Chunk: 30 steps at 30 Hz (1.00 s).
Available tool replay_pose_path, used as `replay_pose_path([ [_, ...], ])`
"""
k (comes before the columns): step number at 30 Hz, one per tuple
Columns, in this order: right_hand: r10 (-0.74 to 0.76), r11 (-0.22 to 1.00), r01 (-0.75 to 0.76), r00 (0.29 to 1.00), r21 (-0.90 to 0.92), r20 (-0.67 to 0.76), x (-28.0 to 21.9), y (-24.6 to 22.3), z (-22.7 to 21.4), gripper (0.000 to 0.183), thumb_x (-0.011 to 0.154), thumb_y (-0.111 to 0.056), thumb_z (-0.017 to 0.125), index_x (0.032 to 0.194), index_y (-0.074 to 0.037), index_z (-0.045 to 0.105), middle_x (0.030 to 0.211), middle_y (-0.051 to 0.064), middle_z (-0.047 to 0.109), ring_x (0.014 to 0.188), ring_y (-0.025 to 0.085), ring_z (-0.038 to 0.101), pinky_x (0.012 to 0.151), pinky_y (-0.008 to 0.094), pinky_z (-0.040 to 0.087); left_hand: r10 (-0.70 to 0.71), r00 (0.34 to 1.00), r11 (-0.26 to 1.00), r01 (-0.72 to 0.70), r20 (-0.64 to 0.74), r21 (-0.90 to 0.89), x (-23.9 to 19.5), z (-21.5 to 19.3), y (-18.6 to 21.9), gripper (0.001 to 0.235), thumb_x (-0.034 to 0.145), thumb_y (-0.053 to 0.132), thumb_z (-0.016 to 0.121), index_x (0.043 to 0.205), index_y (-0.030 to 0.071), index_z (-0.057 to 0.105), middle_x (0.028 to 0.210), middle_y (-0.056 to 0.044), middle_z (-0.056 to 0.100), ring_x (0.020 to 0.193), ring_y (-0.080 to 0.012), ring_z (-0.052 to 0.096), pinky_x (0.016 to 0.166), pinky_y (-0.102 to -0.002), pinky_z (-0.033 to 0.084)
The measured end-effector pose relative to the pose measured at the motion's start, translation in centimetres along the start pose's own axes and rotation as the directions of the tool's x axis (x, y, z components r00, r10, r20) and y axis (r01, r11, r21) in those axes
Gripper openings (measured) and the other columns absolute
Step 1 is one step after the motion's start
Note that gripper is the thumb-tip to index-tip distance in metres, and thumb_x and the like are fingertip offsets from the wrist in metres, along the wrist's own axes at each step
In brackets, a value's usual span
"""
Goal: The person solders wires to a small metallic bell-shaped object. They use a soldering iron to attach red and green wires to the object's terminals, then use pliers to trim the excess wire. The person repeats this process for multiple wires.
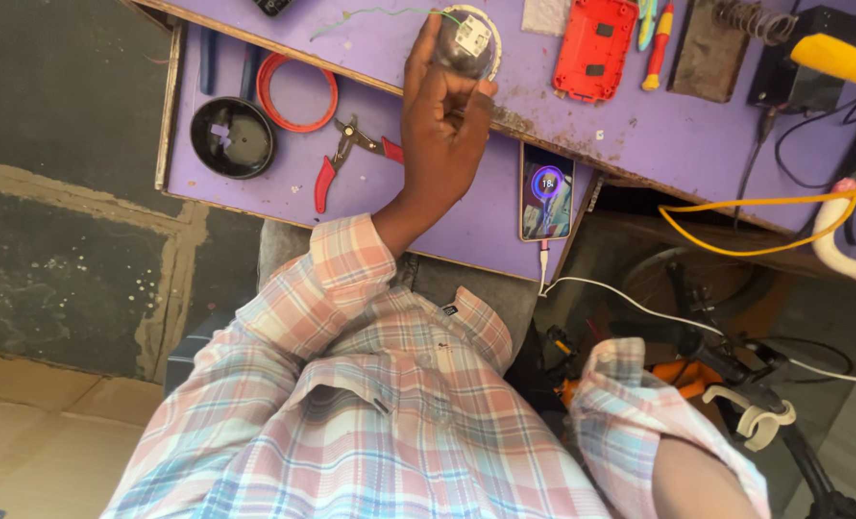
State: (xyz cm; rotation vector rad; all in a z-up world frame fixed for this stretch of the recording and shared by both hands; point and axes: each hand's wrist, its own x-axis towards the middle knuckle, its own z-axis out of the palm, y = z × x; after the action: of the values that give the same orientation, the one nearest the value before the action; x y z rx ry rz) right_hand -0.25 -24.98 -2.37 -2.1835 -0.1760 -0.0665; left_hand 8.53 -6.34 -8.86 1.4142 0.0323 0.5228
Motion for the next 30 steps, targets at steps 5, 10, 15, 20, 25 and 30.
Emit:
replay_pose_path([
  [5,-0.136,0.990,0.132,0.988,-0.057,-0.075,1.3,-2.9,-3.5,0.044,0.099,-0.016,0.087,0.132,-0.004,0.062,0.124,0.012,0.068,0.117,0.025,0.066,0.105,0.037,0.053,-0.012,1.000,1.000,0.012,-0.014,0.026,-0.1,0.2,0.8,0.012,0.101,0.004,0.069,0.095,0.001,0.059,0.168,-0.018,0.031,0.081,-0.0039,0.058,0.067,-0.020,0.049],
  [10,-0.406,0.907,0.403,0.914,-0.120,0.000,10.4,-2.6,-1.4,0.047,0.099,-0.017,0.089,0.136,-0.006,0.061,0.129,0.012,0.068,0.123,0.026,0.067,0.109,0.038,0.052,0.129,0.991,0.966,-0.116,-0.041,0.232,-0.8,-1.8,1.6,0.012,0.102,0.003,0.068,0.096,0.000,0.058,0.154,-0.017,0.044,0.121,-0.0184,0.065,0.107,-0.033,0.053],
  [15,-0.497,0.821,0.521,0.854,-0.235,0.156,14.4,-1.5,4.2,0.056,0.097,-0.018,0.085,0.143,-0.004,0.057,0.132,0.016,0.066,0.121,0.035,0.064,0.106,0.042,0.049,-0.045,0.999,0.994,0.046,0.009,-0.096,-0.5,-2.4,1.4,0.011,0.109,0.008,0.063,0.106,0.002,0.054,0.158,-0.024,0.050,0.134,-0.0203,0.058,0.110,-0.031,0.049],
  [20,-0.263,0.925,0.263,0.964,-0.274,0.039,12.8,-2.1,7.8,0.046,0.087,-0.018,0.084,0.126,-0.008,0.062,0.103,0.010,0.065,0.095,0.030,0.065,0.085,0.045,0.047,-0.009,0.997,0.998,0.014,0.073,-0.059,0.5,-3.2,1.4,0.010,0.111,0.007,0.062,0.108,0.001,0.055,0.158,-0.025,0.052,0.146,-0.0230,0.050,0.120,-0.031,0.042],
  [25,-0.260,0.885,0.199,0.961,-0.421,-0.093,11.2,-2.1,10.6,0.029,0.087,-0.011,0.084,0.107,-0.015,0.064,0.100,0.003,0.066,0.097,0.028,0.063,0.081,0.045,0.042,-0.024,0.977,0.999,0.017,0.212,0.033,2.0,-4.2,1.3,0.009,0.097,0.004,0.064,0.095,-0.001,0.057,0.153,-0.028,0.048,0.146,-0.0311,0.044,0.100,-0.035,0.050],
  [30,-0.347,0.894,0.265,0.920,-0.362,-0.182,12.8,-2.6,9.4,0.044,0.083,-0.017,0.089,0.114,-0.008,0.059,0.108,0.008,0.062,0.100,0.032,0.060,0.083,0.045,0.045,0.019,0.974,0.998,-0.030,0.228,0.047,2.2,-5.0,1.9,0.007,0.105,0.004,0.066,0.103,0.000,0.060,0.159,-0.024,0.051,0.151,-0.0309,0.049,0.126,-0.039,0.040],
])
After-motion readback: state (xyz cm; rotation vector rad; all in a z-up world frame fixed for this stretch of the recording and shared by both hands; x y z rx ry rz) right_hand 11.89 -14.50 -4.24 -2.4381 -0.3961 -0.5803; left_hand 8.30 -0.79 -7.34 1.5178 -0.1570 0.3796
